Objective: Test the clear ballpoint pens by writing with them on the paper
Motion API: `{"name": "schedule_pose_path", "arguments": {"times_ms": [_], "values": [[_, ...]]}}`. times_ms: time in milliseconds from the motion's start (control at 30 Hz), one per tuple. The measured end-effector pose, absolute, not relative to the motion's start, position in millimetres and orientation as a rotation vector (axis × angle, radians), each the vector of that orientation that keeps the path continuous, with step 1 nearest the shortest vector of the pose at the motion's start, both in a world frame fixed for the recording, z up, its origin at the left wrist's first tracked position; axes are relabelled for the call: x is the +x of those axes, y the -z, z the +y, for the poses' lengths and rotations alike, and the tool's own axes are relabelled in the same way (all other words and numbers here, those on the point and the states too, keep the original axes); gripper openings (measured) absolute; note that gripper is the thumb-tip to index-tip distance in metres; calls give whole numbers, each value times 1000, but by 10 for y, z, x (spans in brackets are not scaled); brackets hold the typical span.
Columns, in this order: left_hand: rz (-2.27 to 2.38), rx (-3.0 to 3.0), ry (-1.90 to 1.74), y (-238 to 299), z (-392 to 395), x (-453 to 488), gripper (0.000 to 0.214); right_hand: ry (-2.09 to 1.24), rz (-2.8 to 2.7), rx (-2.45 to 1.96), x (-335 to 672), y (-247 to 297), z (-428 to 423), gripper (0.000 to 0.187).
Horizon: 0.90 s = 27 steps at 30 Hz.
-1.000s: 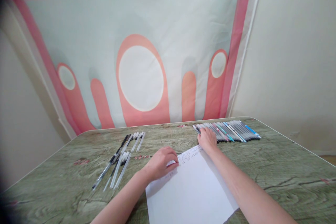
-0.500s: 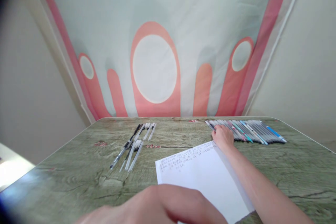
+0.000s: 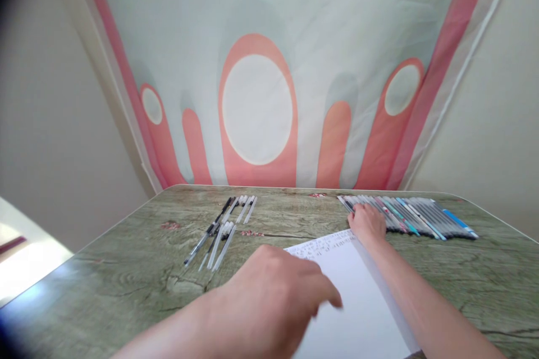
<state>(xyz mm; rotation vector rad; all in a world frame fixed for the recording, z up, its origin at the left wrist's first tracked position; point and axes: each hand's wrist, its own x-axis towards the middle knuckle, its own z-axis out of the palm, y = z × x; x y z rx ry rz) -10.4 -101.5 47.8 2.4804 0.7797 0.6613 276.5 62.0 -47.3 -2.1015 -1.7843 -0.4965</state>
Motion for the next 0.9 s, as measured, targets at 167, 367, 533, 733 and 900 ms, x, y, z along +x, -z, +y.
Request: {"name": "schedule_pose_path", "arguments": {"times_ms": [167,367,533,733,900], "values": [[1645,2511,-287,-758,-143,-282,23,500,-1779,-2117,2730,439,582,27],[2189,2243,-136,-336,561,-677,28,602,-1804,-2025,2672,305,512,30],[2288,2172,-207,-236,731,-812,28,543,-1858,-1814,2429,21,516,29],[2340,2098,-232,-138,803,-827,28,98,-2065,-1536,1757,-122,681,20],[2323,2053,-297,-116,792,-778,26,-307,-2016,-1483,1236,85,809,18]]}}
